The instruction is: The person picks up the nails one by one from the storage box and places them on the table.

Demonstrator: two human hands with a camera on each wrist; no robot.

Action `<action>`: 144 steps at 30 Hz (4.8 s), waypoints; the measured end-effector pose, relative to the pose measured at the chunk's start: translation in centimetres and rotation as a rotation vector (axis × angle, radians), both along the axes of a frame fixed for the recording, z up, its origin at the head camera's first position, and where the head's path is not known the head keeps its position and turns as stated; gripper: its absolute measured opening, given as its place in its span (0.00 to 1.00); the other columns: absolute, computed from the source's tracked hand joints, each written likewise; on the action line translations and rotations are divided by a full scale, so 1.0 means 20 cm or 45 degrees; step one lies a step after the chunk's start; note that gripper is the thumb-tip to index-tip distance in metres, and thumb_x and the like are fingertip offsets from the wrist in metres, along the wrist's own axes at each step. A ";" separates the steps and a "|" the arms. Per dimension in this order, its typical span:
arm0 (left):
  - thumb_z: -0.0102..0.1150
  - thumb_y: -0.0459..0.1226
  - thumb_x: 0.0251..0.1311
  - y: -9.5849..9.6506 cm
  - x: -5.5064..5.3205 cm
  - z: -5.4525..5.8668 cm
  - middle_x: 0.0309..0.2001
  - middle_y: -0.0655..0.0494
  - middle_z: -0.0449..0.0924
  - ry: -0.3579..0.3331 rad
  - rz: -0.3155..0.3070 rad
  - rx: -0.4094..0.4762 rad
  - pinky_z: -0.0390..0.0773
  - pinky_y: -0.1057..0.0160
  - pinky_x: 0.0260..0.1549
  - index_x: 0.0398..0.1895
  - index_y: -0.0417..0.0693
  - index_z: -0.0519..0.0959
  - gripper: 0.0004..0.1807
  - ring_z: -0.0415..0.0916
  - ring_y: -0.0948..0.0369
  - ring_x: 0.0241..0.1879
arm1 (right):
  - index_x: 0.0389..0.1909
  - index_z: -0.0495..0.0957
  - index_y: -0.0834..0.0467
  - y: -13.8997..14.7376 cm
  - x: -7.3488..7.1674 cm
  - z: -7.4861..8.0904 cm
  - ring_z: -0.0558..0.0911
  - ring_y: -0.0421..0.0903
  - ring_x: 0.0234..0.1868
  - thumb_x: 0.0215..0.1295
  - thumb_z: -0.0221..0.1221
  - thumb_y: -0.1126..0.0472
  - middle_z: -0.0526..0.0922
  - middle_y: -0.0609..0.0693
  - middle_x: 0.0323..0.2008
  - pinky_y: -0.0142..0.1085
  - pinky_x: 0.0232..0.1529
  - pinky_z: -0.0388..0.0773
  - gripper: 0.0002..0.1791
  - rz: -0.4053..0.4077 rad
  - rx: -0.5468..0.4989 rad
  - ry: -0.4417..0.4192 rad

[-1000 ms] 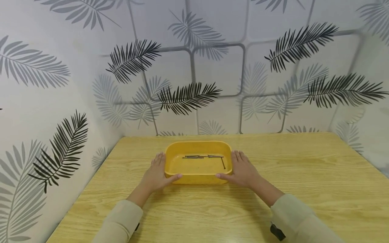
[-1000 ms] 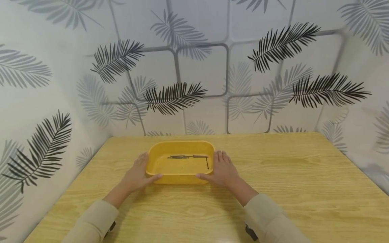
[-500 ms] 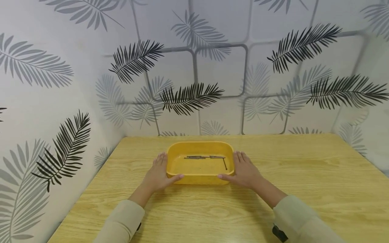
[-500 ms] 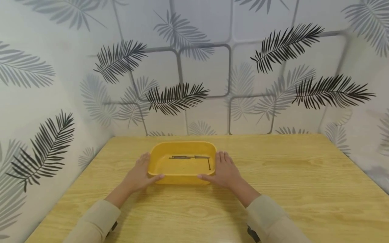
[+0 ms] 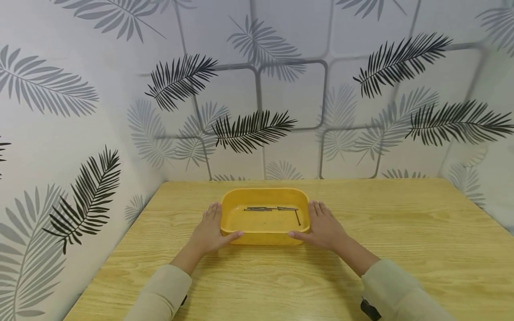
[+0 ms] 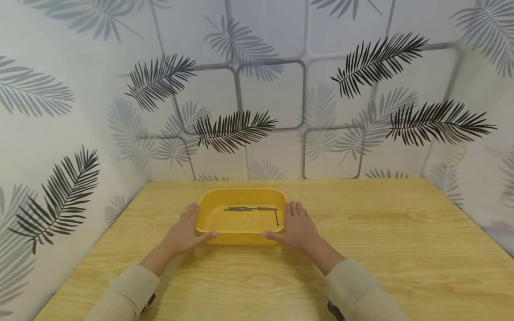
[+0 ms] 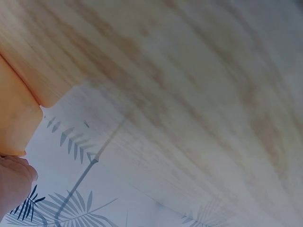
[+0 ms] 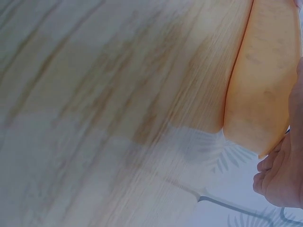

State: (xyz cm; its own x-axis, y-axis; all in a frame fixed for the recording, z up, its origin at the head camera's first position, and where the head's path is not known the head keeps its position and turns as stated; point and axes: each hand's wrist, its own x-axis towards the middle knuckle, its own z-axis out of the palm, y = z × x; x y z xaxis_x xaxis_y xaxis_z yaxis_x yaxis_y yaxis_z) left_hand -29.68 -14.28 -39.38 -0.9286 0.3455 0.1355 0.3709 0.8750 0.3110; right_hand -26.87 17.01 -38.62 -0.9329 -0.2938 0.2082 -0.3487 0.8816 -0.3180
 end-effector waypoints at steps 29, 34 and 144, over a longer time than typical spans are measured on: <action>0.51 0.64 0.54 0.06 0.00 -0.01 0.72 0.33 0.40 0.003 -0.038 -0.023 0.42 0.49 0.71 0.70 0.28 0.42 0.58 0.38 0.44 0.73 | 0.66 0.47 0.77 0.06 0.01 -0.02 0.51 0.68 0.69 0.57 0.52 0.32 0.52 0.74 0.67 0.55 0.69 0.49 0.58 -0.041 0.115 -0.053; 0.51 0.64 0.54 0.08 0.00 0.00 0.72 0.34 0.40 -0.005 -0.036 -0.019 0.42 0.49 0.71 0.70 0.28 0.42 0.58 0.38 0.44 0.73 | 0.66 0.46 0.78 0.08 0.00 -0.01 0.51 0.69 0.69 0.57 0.51 0.31 0.51 0.74 0.67 0.55 0.69 0.49 0.58 -0.032 0.107 -0.050; 0.48 0.67 0.54 0.33 0.08 -0.01 0.73 0.36 0.38 -0.006 -0.029 -0.009 0.42 0.51 0.71 0.71 0.31 0.42 0.58 0.35 0.45 0.73 | 0.66 0.48 0.77 0.34 0.10 0.00 0.52 0.70 0.68 0.57 0.53 0.33 0.52 0.75 0.67 0.58 0.67 0.52 0.57 -0.049 0.082 -0.040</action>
State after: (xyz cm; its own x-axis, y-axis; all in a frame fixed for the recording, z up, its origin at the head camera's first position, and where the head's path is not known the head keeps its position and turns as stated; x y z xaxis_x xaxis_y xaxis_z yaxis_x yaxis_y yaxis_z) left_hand -28.17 -7.69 -39.49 -0.9213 0.3671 0.1283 0.3889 0.8687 0.3068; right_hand -24.95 23.76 -38.66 -0.9496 -0.2693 0.1607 -0.3048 0.9131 -0.2707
